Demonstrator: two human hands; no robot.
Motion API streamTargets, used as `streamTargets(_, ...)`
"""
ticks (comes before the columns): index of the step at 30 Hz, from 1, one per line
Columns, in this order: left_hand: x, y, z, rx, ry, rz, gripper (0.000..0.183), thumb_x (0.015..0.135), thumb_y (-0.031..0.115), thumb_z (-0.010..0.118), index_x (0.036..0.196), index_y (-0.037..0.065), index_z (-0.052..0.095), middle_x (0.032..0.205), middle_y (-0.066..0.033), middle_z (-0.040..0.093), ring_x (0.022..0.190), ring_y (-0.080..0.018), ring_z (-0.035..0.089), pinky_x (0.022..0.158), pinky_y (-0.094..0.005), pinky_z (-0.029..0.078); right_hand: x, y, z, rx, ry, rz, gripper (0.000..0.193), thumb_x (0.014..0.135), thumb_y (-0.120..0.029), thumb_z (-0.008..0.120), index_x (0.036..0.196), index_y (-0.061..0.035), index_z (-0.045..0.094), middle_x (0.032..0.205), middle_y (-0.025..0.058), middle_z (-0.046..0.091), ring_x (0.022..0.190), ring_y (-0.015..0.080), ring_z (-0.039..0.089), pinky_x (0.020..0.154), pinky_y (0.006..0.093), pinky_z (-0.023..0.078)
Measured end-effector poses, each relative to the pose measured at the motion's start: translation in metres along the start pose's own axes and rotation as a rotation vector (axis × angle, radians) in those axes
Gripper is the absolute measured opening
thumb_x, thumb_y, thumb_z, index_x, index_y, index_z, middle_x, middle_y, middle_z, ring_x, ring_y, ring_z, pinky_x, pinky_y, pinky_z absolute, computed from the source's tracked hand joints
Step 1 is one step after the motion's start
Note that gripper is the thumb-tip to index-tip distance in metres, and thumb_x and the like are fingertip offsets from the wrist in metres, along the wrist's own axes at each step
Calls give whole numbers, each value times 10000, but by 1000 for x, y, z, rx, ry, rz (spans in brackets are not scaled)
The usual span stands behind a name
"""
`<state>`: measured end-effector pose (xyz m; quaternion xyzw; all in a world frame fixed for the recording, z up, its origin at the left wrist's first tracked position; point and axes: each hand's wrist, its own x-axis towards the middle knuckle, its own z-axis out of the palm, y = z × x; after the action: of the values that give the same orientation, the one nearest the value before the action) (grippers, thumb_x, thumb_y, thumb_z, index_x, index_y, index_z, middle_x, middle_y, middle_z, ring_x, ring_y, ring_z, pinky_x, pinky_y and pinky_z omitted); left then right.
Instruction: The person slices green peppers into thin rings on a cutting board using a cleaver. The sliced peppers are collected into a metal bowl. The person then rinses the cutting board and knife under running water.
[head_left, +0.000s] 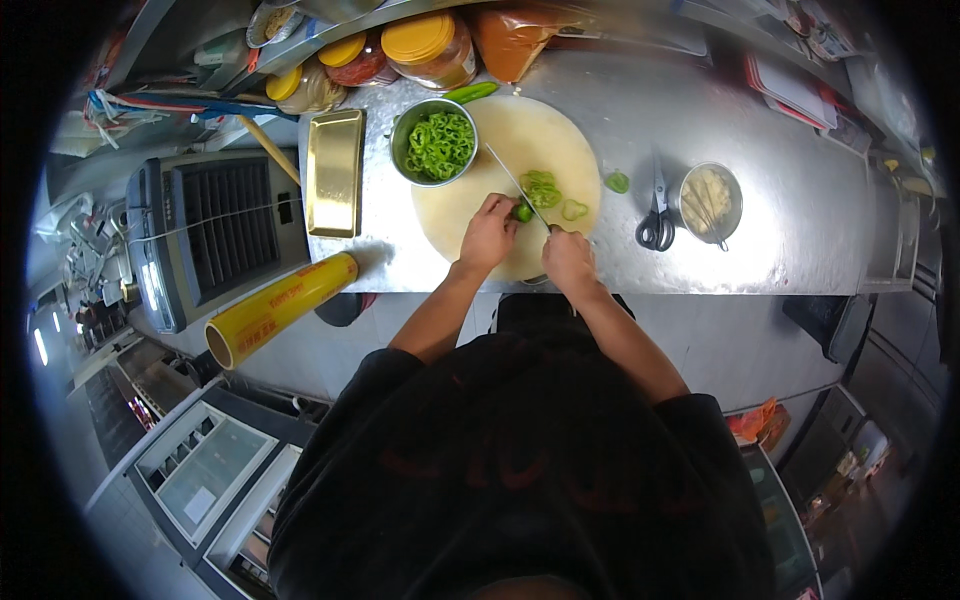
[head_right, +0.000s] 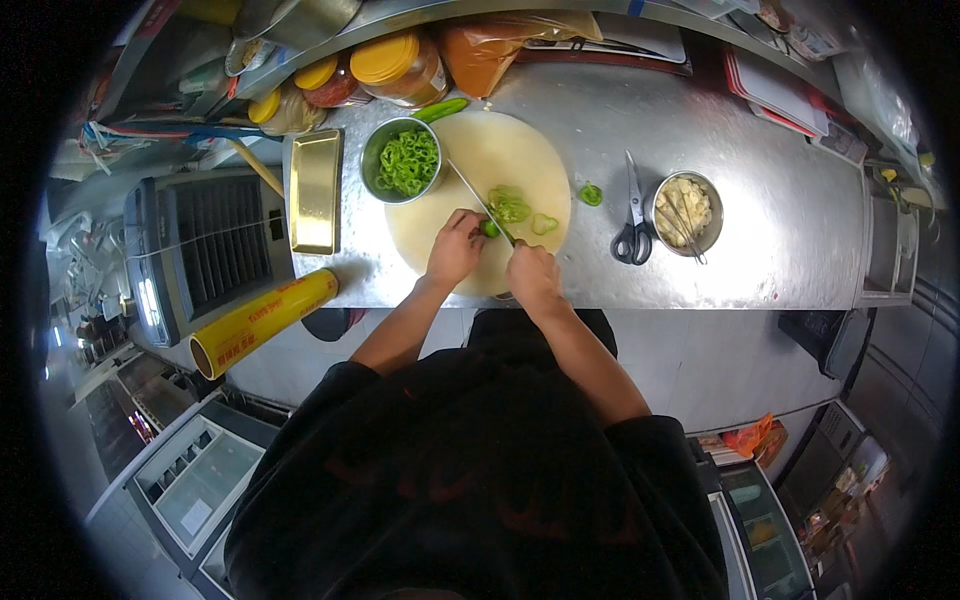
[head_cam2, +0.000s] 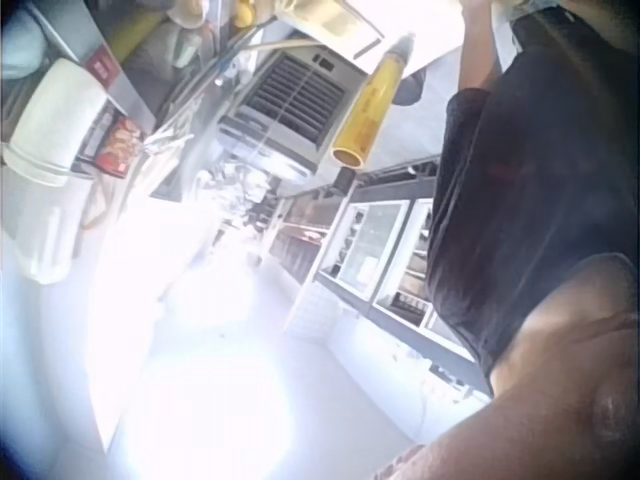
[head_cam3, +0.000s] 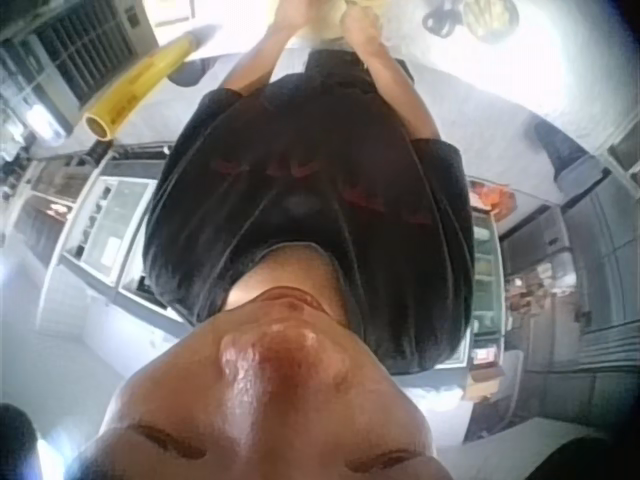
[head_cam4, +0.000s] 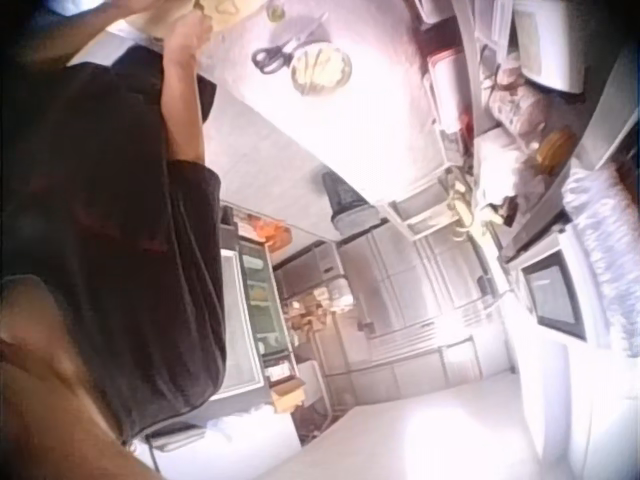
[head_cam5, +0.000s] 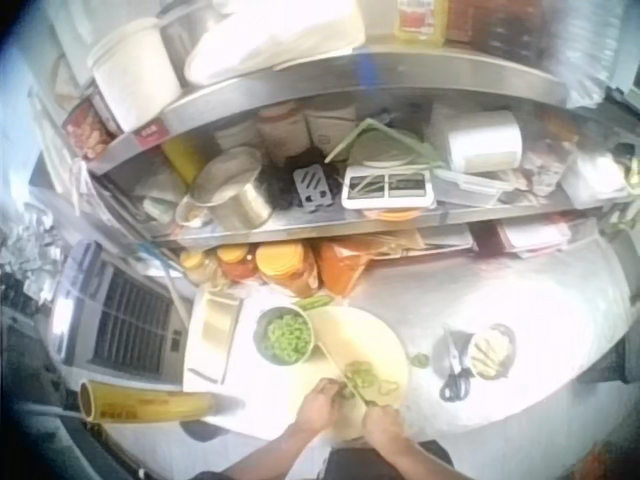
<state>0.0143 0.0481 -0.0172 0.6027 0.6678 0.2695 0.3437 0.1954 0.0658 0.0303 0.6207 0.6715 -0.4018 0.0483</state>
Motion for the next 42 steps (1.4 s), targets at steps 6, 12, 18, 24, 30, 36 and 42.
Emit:
streamTargets(6, 4, 2, 0, 31, 9, -2, 298, 833, -29, 684, 1128, 13, 694, 1115, -170, 670, 832, -328, 739, 780, -414, 610, -7, 5, -11, 34, 49, -56, 177, 950, -131, 591, 977, 22, 674, 904, 328, 709, 887, 530, 696, 819, 610, 559)
streamTargets(12, 5, 7, 0, 54, 41, -32, 240, 826, -12, 678, 1064, 8, 698, 1068, -156, 684, 781, -308, 742, 749, -410, 614, -49, 4, -36, -50, -2, -91, 182, 940, -93, 584, 1000, 40, 692, 868, 313, 723, 854, 508, 724, 794, 596, 580)
streamTargets(18, 9, 2, 0, 141, 17, -7, 237, 824, 14, 693, 1061, 19, 707, 1079, -156, 691, 780, -321, 743, 751, -423, 614, -69, 6, -48, -28, -32, -56, 171, 937, -62, 584, 994, 55, 696, 870, 330, 717, 848, 519, 721, 796, 597, 582)
streamTargets(24, 10, 4, -2, 114, 4, -34, 263, 818, 20, 700, 1080, 33, 721, 1075, -156, 700, 775, -327, 741, 746, -432, 615, -75, 5, -52, -40, -32, -61, 176, 938, -56, 583, 999, 64, 695, 883, 338, 714, 859, 531, 717, 806, 598, 583)
streamTargets(30, 10, 4, -4, 107, 22, 21, 272, 810, 4, 685, 1078, 31, 722, 1080, -157, 712, 805, -358, 730, 749, -436, 610, -65, 2, -45, -64, -45, -63, 168, 930, -52, 578, 987, 54, 695, 900, 333, 715, 878, 525, 718, 805, 601, 580)
streamTargets(36, 10, 6, -5, 100, 29, 52, 261, 811, 6, 676, 1067, 35, 720, 1071, -165, 714, 817, -395, 707, 740, -456, 591, -20, 4, -3, -12, 10, -40, 181, 952, -86, 569, 1004, 41, 688, 906, 330, 713, 876, 524, 709, 807, 605, 570)
streamTargets(42, 13, 5, -9, 100, 10, -2, 266, 825, 6, 644, 1078, 45, 719, 1061, -169, 713, 870, -412, 701, 787, -485, 586, -10, 18, 10, 62, 110, -125, 185, 965, -96, 577, 1032, 37, 686, 836, 324, 702, 827, 529, 697, 783, 607, 566)
